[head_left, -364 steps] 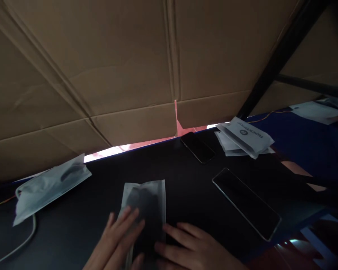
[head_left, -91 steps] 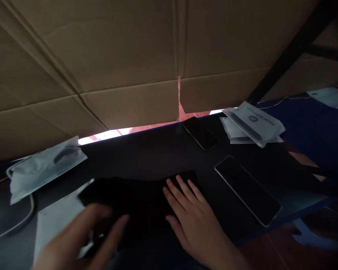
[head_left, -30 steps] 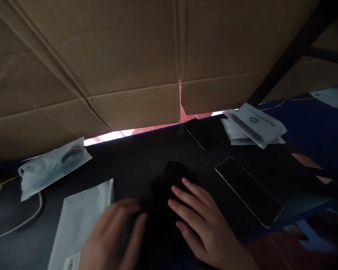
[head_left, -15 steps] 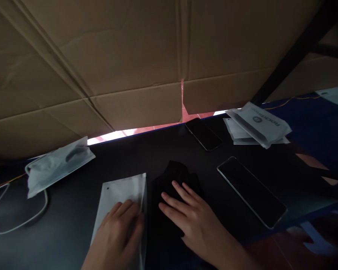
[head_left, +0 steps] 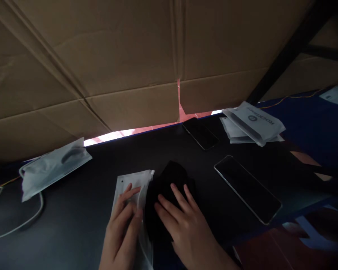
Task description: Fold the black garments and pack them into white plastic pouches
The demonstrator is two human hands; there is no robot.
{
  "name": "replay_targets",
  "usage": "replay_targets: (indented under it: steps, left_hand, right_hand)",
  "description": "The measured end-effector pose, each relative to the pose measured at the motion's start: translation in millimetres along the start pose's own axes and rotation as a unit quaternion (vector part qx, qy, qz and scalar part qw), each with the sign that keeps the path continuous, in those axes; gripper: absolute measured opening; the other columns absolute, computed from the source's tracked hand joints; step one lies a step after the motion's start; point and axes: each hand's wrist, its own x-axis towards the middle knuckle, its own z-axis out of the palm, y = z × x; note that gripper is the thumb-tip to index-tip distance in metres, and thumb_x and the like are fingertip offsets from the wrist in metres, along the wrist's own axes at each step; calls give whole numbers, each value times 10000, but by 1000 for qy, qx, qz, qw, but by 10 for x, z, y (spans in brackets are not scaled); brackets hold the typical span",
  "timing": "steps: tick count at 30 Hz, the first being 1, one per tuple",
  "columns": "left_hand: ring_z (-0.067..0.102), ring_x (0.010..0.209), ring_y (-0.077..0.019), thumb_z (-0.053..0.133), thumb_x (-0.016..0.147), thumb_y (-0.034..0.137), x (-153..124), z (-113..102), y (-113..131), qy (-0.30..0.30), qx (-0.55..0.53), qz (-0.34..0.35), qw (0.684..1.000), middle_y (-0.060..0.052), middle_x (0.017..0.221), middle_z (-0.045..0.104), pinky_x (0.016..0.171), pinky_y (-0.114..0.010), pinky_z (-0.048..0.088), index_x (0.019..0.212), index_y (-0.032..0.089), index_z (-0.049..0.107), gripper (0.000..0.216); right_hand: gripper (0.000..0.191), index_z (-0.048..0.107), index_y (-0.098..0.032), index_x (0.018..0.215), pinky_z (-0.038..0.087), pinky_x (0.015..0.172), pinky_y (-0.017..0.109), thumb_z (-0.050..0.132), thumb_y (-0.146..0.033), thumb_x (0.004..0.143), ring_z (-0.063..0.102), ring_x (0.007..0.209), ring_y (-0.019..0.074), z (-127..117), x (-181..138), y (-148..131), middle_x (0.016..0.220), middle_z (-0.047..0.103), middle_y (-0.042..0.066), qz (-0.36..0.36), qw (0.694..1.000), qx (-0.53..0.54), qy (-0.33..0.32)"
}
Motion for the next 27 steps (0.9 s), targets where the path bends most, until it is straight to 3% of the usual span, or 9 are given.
replay_targets:
  steps: [3, 5, 7, 10, 13, 18, 22, 24, 27]
  left_hand:
    - [464, 1606, -349, 516, 1101, 286, 13, -2, 60, 19, 17, 16, 1000, -26, 1564, 625, 1254, -666, 483, 1000, 298, 698, 209]
    - [419, 1628, -387, 545, 1079, 285, 49, 3, 104, -4, 56, 67, 996, -47, 1547, 637, 1250, -746, 435, 925, 280, 677, 202]
    - [422, 1625, -397, 538, 1075, 272, 86, -7, 133, -41, 84, 104, 990, -61, 1551, 642, 1226, -783, 431, 972, 279, 689, 183]
    - [412, 1632, -381, 517, 1087, 266, 104, -73, 150, -75, 101, 119, 985, -65, 1611, 611, 1177, -707, 530, 1133, 289, 717, 206]
    - [383, 1644, -377, 514, 1089, 276, 73, -148, 146, -85, 99, 132, 983, -52, 1661, 570, 1180, -645, 546, 1106, 287, 739, 226]
    - [582, 1520, -327, 510, 1094, 290, 35, -154, 52, -38, 92, 95, 990, -77, 1538, 674, 1147, -502, 612, 975, 265, 705, 230]
    - [719, 1357, -346, 556, 1067, 322, 64, -135, -47, -30, 176, 123, 976, -115, 1355, 769, 1044, -498, 674, 1225, 265, 649, 192]
    - [721, 1339, -369, 526, 1057, 300, 58, -98, -65, -34, 193, 129, 972, -156, 1325, 760, 1031, -555, 667, 1325, 235, 565, 278]
    - [744, 1223, -381, 473, 1051, 248, 25, 17, -45, -19, 199, 108, 974, -167, 1253, 737, 1093, -800, 524, 1333, 210, 491, 285]
  right_hand:
    - [477, 700, -200, 1456, 492, 1244, 667, 676, -81, 995, 512, 1550, 419, 30, 12, -35, 1511, 721, 55, 8, 999, -35, 22]
    - [456, 709, -215, 1444, 501, 1238, 655, 686, -121, 999, 524, 1544, 409, 28, 18, -67, 1497, 732, 46, 15, 999, -24, 17]
    - [486, 688, -238, 1473, 494, 1247, 637, 696, -162, 993, 505, 1564, 381, 16, 15, -97, 1518, 718, 32, 34, 999, 4, 0]
    - [603, 605, -264, 1566, 484, 1257, 622, 687, -159, 978, 473, 1592, 346, 11, 9, -137, 1557, 687, 29, 84, 996, 41, -9]
    - [659, 599, -286, 1567, 508, 1226, 636, 653, -101, 938, 541, 1537, 356, 30, 30, -170, 1504, 725, 38, 130, 988, 79, 36]
    - [566, 701, -301, 1426, 630, 1101, 544, 552, -65, 933, 687, 1385, 319, -24, 87, -128, 1371, 795, 45, 187, 955, 172, 152]
    - [426, 756, -303, 1343, 675, 1039, 414, 544, -116, 1024, 766, 1278, 261, -168, 84, -38, 1358, 802, 48, 210, 917, 260, 216]
    - [411, 757, -305, 1348, 675, 1034, 389, 554, -125, 1039, 776, 1264, 248, -212, 79, -29, 1356, 805, 43, 206, 907, 285, 230]
    - [435, 756, -337, 1353, 656, 1076, 419, 577, -117, 1024, 758, 1297, 245, -193, 68, -62, 1369, 801, 17, 184, 907, 291, 243]
